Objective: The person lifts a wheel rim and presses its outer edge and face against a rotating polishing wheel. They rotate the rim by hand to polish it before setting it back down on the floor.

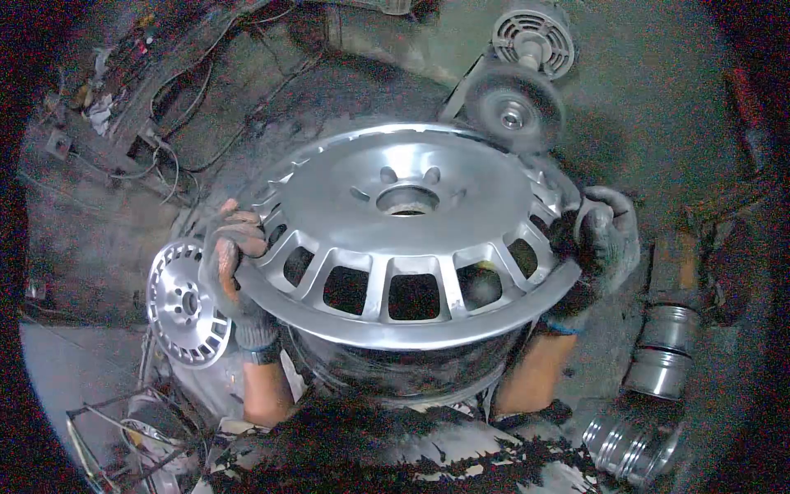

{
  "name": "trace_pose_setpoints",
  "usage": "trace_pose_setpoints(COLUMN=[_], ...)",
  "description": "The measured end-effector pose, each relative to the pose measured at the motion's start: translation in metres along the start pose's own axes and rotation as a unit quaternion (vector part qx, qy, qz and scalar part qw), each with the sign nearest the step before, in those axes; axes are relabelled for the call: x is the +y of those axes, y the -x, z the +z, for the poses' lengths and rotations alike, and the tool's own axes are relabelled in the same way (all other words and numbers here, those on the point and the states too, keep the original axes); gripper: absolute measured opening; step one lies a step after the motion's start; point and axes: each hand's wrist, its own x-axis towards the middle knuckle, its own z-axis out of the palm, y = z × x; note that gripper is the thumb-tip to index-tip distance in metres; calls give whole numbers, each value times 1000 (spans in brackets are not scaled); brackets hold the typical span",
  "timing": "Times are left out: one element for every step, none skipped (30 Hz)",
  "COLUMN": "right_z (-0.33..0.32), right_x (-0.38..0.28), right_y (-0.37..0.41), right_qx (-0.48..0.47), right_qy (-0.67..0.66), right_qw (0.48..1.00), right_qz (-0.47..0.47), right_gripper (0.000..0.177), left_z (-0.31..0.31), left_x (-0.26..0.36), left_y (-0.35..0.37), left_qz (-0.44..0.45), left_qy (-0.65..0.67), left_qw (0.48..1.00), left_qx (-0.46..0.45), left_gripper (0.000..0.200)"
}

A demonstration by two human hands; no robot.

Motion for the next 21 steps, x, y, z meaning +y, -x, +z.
trace_pose_setpoints(right_z=[-2, -2, 0, 0, 1, -2, -5, -5, -6, -4, -2, 1, 3, 6, 8, 10, 10, 0, -7, -4, -6], right_x=[8, 5, 2, -5, -10, -8, -3, -2, -1, -1, -2, -3, -5, -6, -1, 12, 29, 63, 87, 92, 95], right_y=[0, 1, 1, 4, 5, 5, 2, 2, 2, 2, 2, 0, -4, -6, -10, -13, -18, -31, -42, -51, -52], right_qx=[4, 7, 9, 9, 8, 11, 12, 7, 3, -6, -16, -23, -30, -35, -8, 21, 50, 30, 1, -28, -46], right_qy=[-13, -16, -20, -15, -10, 7, 25, 21, 17, -9, -35, 3, 41, 78, 19, -39, -97, -14, -72, -128, -170], right_qw=[1000, 1000, 1000, 1000, 1000, 1000, 1000, 1000, 1000, 1000, 999, 1000, 998, 993, 998, 998, 994, 991, 995, 991, 984], right_qz=[-5, -5, -5, 1, 6, -2, -10, -5, -1, 17, 35, -1, -38, -76, -60, -44, -27, -131, -67, -4, 37], right_gripper=[42, 42, 42, 43, 43, 44, 44, 44, 44, 43, 43, 42, 41, 39, 37, 35, 33, 29, 28, 28, 28], left_z=[4, 3, 0, -1, -1, 0, 0, -2, -2, -3, -3, -3, 0, 0, 0, -1, -1, 0, 3, 6, 8], left_x=[4, 7, 9, 9, 9, 8, 8, 7, 5, 2, 1, 2, 3, 4, 3, 3, 3, 3, 4, 4, 4], left_y=[1, 0, -2, -3, -2, -1, 0, -1, 0, 2, 3, 4, 4, 5, 4, 2, 2, 3, 4, 5, 5], left_qz=[-11, 9, 29, 48, 43, 38, 31, 55, 43, 30, 17, 5, -7, -18, -11, -3, 3, -10, -23, -36, -33], left_qy=[6, -7, -19, -31, -35, -39, -44, -53, -43, -34, -26, -10, 6, 22, 17, 12, 7, 32, 57, 84, 89], left_qw=[1000, 1000, 999, 997, 998, 998, 998, 996, 997, 998, 999, 1000, 1000, 1000, 1000, 1000, 1000, 999, 998, 996, 995], left_qx=[21, 0, -22, -44, -39, -33, -27, -46, -40, -33, -26, -15, -4, 6, -2, -12, -22, -12, -2, 7, 6], left_gripper=[36, 36, 35, 35, 35, 35, 35, 35, 35, 35, 35, 35, 36, 37, 37, 37, 38, 37, 37, 37, 36])
